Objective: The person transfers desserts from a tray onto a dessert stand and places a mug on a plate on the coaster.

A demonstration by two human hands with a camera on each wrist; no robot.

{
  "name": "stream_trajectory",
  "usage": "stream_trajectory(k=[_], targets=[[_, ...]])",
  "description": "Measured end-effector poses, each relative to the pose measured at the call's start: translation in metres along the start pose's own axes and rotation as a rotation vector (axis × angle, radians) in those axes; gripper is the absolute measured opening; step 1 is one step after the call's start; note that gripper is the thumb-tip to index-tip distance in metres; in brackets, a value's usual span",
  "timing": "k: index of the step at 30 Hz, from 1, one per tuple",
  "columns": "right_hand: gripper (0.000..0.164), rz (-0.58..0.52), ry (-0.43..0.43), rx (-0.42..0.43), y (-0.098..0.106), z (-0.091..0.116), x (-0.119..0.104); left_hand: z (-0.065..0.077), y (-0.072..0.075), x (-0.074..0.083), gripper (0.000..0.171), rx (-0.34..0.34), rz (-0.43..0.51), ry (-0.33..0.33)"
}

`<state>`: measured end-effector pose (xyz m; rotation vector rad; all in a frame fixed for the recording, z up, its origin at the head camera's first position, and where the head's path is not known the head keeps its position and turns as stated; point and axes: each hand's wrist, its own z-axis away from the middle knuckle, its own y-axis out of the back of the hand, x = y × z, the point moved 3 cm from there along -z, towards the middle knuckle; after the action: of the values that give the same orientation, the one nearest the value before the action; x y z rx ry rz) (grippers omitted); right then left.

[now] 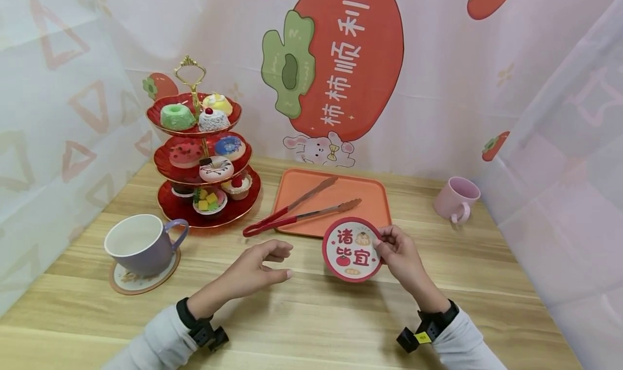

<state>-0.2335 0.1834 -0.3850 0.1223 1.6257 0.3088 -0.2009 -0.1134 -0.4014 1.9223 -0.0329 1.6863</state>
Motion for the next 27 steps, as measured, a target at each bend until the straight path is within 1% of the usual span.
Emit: stream_trajectory(k=[6,11,14,17,20,24,27], targets=[[0.014,-0.083,0.026,-0.052,-0.018,0.008,-0.005,-0.002,-0.004,0.002,0.042,0.006,0.115,0.024],[0.013,-0.103,0.046,-0.093,-0.034,0.011,-0.004,-0.005,-0.010,0.003,0.040,-0.002,0.227,0.007],[0.012,-0.129,0.036,-0.103,-0.041,0.011,-0.003,-0.007,-0.014,0.003,0.043,-0.001,0.311,0.031],[0.012,-0.157,0.023,-0.094,-0.045,0.011,-0.003,-0.009,-0.016,0.002,0.049,0.004,0.409,0.075],[0.012,-0.165,0.021,-0.091,-0.048,0.012,-0.003,-0.011,-0.018,0.002,0.052,0.005,0.482,0.089],[0.012,-0.173,0.024,-0.111,-0.052,0.013,-0.004,-0.014,-0.021,0.004,0.050,-0.002,0.530,0.094],[0.012,-0.176,0.021,-0.116,-0.053,0.013,-0.003,-0.015,-0.023,0.004,0.047,0.010,0.538,0.104]])
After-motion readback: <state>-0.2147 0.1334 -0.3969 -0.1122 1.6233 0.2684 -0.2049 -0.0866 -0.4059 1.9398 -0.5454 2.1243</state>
